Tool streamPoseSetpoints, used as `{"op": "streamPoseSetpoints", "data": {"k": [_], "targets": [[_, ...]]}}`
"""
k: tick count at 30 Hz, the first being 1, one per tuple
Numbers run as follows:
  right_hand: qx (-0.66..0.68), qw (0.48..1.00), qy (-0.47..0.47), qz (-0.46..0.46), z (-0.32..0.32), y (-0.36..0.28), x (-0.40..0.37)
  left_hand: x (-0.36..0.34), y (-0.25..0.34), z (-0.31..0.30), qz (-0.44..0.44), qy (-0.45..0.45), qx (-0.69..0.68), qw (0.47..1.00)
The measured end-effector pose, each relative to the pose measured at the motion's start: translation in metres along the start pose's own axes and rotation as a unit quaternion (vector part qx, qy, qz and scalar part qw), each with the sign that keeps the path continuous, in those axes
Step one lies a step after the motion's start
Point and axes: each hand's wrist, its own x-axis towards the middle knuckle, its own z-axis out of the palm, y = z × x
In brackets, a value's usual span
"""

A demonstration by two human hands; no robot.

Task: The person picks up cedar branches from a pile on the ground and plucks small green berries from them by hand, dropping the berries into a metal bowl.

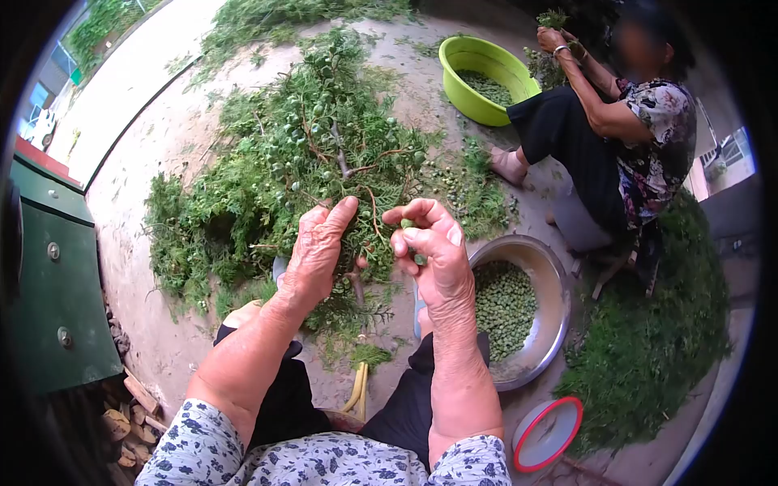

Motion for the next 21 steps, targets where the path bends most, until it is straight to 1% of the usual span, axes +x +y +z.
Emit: {"op": "streamPoseSetpoints", "data": {"k": [1, 2, 3, 4, 5, 7, 8, 9, 10, 11, 13, 17, 19, 20, 21], "targets": [[0.014, 1.0, 0.01, -0.017, 0.002, 0.0, 0.0, 0.0, 0.001, 0.0, -0.003, -0.011, -0.015, 1.0], [0.014, 1.0, 0.01, -0.011, 0.002, 0.0, 0.001, 0.0, 0.001, 0.0, -0.003, -0.011, -0.015, 1.0], [0.014, 1.0, 0.01, -0.011, 0.0, 0.003, 0.002, -0.001, 0.0, -0.001, -0.001, -0.017, 0.014, 1.0], [-0.036, 0.999, 0.024, -0.008, -0.002, 0.007, 0.003, -0.001, -0.001, -0.001, 0.002, -0.023, 0.044, 0.999], [-0.086, 0.996, 0.039, -0.006, -0.003, 0.009, 0.004, 0.0, -0.003, 0.0, 0.001, -0.024, 0.045, 0.999], [-0.105, 0.993, 0.046, -0.01, -0.001, 0.014, 0.005, 0.001, -0.009, 0.001, 0.009, -0.045, 0.025, 0.999], [-0.249, 0.961, 0.062, -0.099, -0.002, 0.019, 0.008, 0.0, -0.009, 0.001, 0.004, -0.053, 0.031, 0.998], [-0.384, 0.901, 0.077, -0.185, -0.002, 0.021, 0.01, -0.001, -0.008, 0.001, 0.004, -0.053, 0.031, 0.998], [-0.415, 0.89, 0.071, -0.172, -0.001, 0.019, 0.007, -0.002, -0.007, 0.002, 0.007, -0.055, 0.024, 0.998], [-0.415, 0.891, 0.071, -0.172, -0.001, 0.017, 0.007, -0.002, -0.006, 0.002, 0.01, -0.057, 0.017, 0.998], [-0.451, 0.872, 0.063, -0.177, 0.0, 0.017, 0.007, -0.004, -0.004, 0.004, 0.01, -0.047, 0.015, 0.999], [-0.447, 0.874, 0.063, -0.182, -0.001, 0.02, 0.009, -0.004, -0.004, 0.005, -0.007, -0.03, 0.007, 1.0], [-0.383, 0.916, 0.045, -0.113, 0.001, 0.017, 0.008, -0.002, -0.005, 0.003, -0.012, -0.032, 0.002, 0.999], [-0.383, 0.916, 0.045, -0.113, 0.0, 0.014, 0.006, -0.002, -0.005, 0.003, -0.016, -0.034, -0.005, 0.999], [-0.267, 0.963, 0.044, -0.019, -0.002, 0.009, 0.004, -0.001, -0.004, 0.002, -0.016, -0.034, -0.005, 0.999]]}}
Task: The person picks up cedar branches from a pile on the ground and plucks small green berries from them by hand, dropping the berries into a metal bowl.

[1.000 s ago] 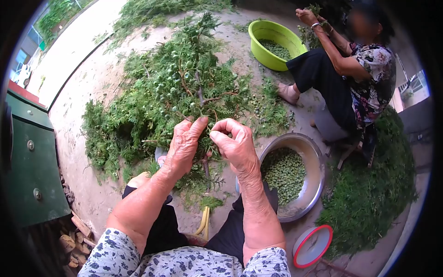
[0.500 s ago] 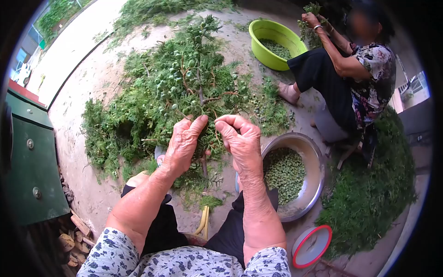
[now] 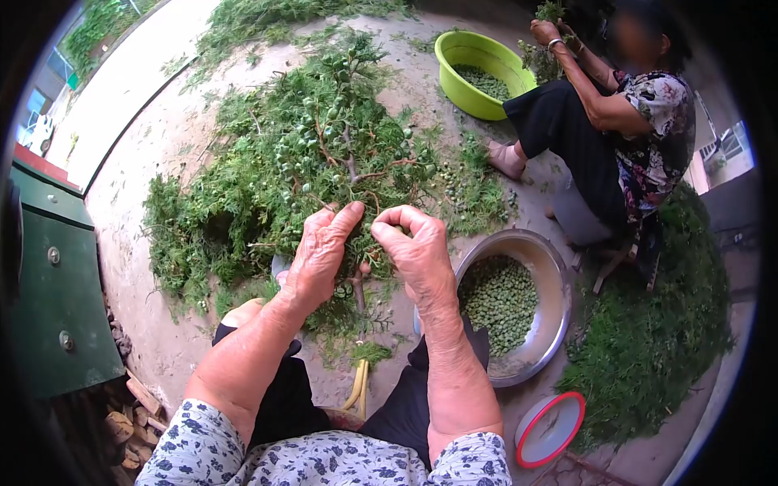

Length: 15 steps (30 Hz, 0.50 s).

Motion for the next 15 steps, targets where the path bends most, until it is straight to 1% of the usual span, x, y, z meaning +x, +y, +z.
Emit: {"op": "streamPoseSetpoints", "data": {"k": [1, 2, 5, 6, 8, 9, 10, 12, 15], "targets": [[0.12, 0.988, -0.026, 0.095, -0.002, -0.001, -0.001, 0.0, 0.001, 0.0, -0.004, 0.0, 0.006, 1.0], [0.119, 0.988, -0.027, 0.096, -0.002, -0.001, -0.001, 0.0, 0.002, -0.001, -0.008, 0.001, 0.011, 1.0], [0.087, 0.996, 0.012, 0.02, 0.001, 0.001, 0.001, 0.003, -0.005, -0.003, 0.003, -0.019, 0.007, 1.0], [0.086, 0.996, 0.013, 0.019, 0.002, 0.003, 0.001, 0.002, -0.005, -0.002, 0.003, -0.02, 0.007, 1.0], [-0.035, 0.997, 0.008, -0.066, 0.004, 0.005, 0.001, -0.001, -0.001, 0.001, 0.009, -0.013, 0.016, 1.0], [-0.046, 0.995, 0.002, -0.084, 0.004, 0.007, 0.001, -0.002, -0.001, 0.001, 0.009, -0.012, 0.016, 1.0], [-0.046, 0.995, 0.001, -0.084, 0.004, 0.009, 0.002, -0.002, -0.001, 0.001, 0.013, -0.008, 0.015, 1.0], [-0.126, 0.985, 0.017, -0.114, 0.005, 0.014, 0.004, -0.001, -0.003, 0.001, 0.016, -0.004, 0.014, 1.0], [-0.108, 0.989, 0.016, -0.097, 0.007, 0.01, 0.002, 0.001, -0.007, -0.001, 0.016, 0.009, -0.003, 1.0]]}}
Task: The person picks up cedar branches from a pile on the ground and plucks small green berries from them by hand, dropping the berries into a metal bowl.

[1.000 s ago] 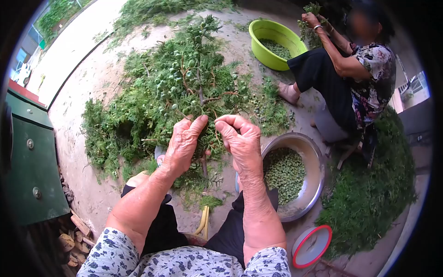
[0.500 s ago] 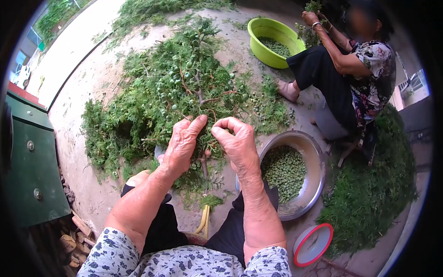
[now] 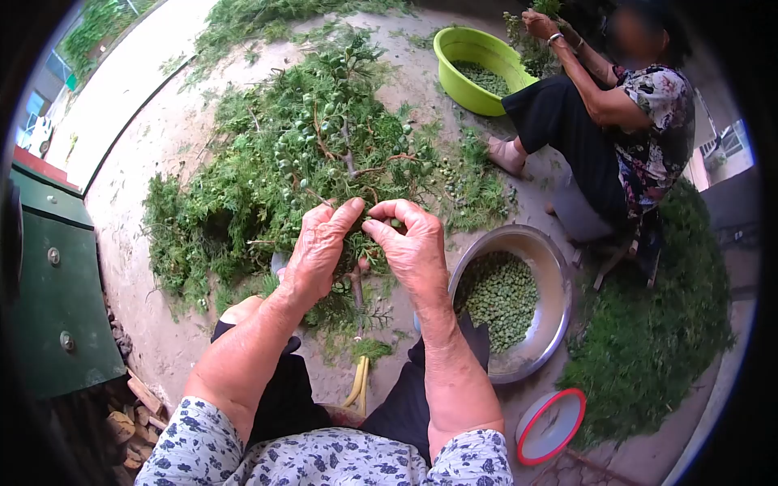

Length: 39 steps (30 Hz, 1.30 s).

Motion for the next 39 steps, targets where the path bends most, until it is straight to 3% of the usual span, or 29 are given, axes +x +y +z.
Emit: {"op": "streamPoseSetpoints", "data": {"k": [4, 7, 8, 13, 19, 27, 31, 33, 34, 35, 37, 39], "targets": [[0.134, 0.982, -0.03, 0.126, -0.004, -0.014, -0.001, -0.002, 0.006, 0.002, -0.021, -0.015, 0.019, 0.999], [0.237, 0.957, -0.045, 0.163, -0.021, -0.012, -0.002, 0.005, 0.005, -0.002, -0.007, -0.047, -0.008, 0.999], [0.201, 0.967, -0.001, 0.156, -0.023, -0.015, -0.004, 0.005, 0.009, 0.0, -0.016, -0.04, -0.012, 0.999], [0.307, 0.943, 0.072, 0.109, -0.069, 0.0, -0.01, 0.008, 0.019, -0.001, -0.056, -0.041, -0.088, 0.994], [0.205, 0.959, 0.147, 0.126, -0.143, 0.048, -0.041, 0.011, 0.015, -0.002, -0.076, -0.051, -0.145, 0.985], [0.085, 0.921, 0.277, 0.26, -0.213, 0.149, -0.131, 0.005, 0.008, 0.005, -0.04, -0.068, -0.096, 0.992], [0.032, 0.919, 0.333, 0.21, -0.234, 0.191, -0.157, -0.015, 0.005, 0.006, -0.04, -0.04, -0.023, 0.998], [0.036, 0.914, 0.355, 0.192, -0.239, 0.186, -0.158, -0.033, 0.008, 0.006, -0.079, -0.068, -0.019, 0.994], [-0.054, 0.909, 0.344, 0.227, -0.242, 0.182, -0.164, -0.037, 0.003, 0.003, -0.072, -0.086, -0.025, 0.993], [-0.052, 0.908, 0.348, 0.227, -0.245, 0.184, -0.167, -0.041, -0.003, 0.001, -0.067, -0.104, -0.031, 0.992], [-0.133, 0.916, 0.346, 0.155, -0.255, 0.193, -0.172, -0.052, -0.014, 0.001, -0.079, -0.116, -0.078, 0.987], [-0.124, 0.892, 0.383, 0.205, -0.239, 0.159, -0.169, -0.064, -0.026, -0.002, -0.104, -0.126, -0.073, 0.984]]}}
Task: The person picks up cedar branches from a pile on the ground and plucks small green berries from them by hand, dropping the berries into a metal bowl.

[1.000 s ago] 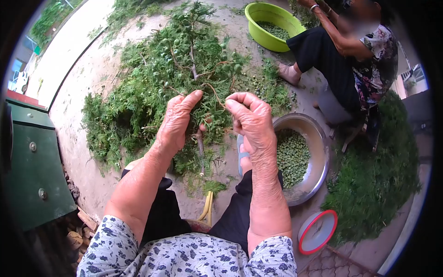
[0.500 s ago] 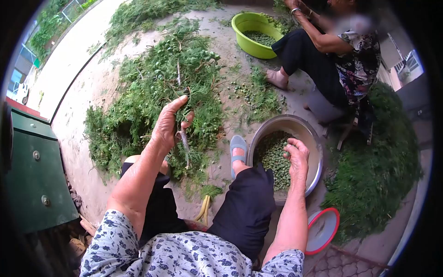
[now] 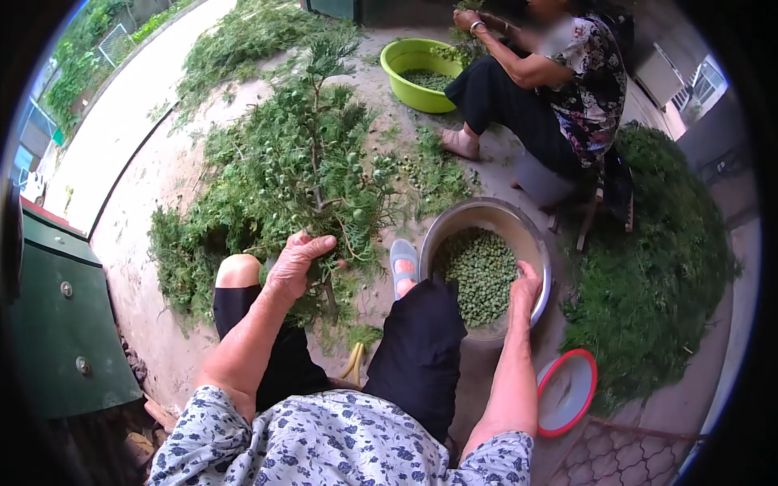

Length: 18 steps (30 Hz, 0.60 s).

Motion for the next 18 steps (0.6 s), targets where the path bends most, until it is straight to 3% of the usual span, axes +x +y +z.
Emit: {"op": "streamPoseSetpoints", "data": {"k": [2, 3, 5, 6, 8, 12, 14, 18], "targets": [[0.016, 0.998, 0.055, -0.013, -0.003, -0.02, -0.016, -0.016, -0.007, 0.007, -0.024, -0.019, -0.007, 1.0], [0.025, 0.996, 0.064, -0.065, -0.003, -0.029, -0.024, -0.02, -0.013, 0.007, -0.027, -0.019, -0.008, 0.999], [0.213, 0.974, -0.014, -0.074, -0.001, -0.057, -0.046, -0.028, -0.023, 0.003, -0.024, -0.03, 0.002, 0.999], [0.237, 0.969, -0.04, -0.055, 0.002, -0.099, -0.077, -0.032, -0.027, 0.0, -0.027, -0.03, 0.0, 0.999], [0.233, 0.955, -0.116, -0.146, 0.015, -0.141, -0.125, -0.04, -0.033, -0.005, -0.027, -0.035, -0.013, 0.999], [0.227, 0.924, -0.265, -0.155, 0.058, -0.173, -0.194, -0.059, -0.028, -0.01, -0.019, -0.003, -0.004, 1.0], [0.231, 0.929, -0.266, -0.11, 0.078, -0.179, -0.211, -0.064, -0.03, -0.021, -0.016, -0.014, 0.01, 1.0], [0.251, 0.927, -0.247, -0.127, 0.095, -0.187, -0.229, -0.074, -0.029, -0.031, 0.015, -0.026, 0.055, 0.998]]}}
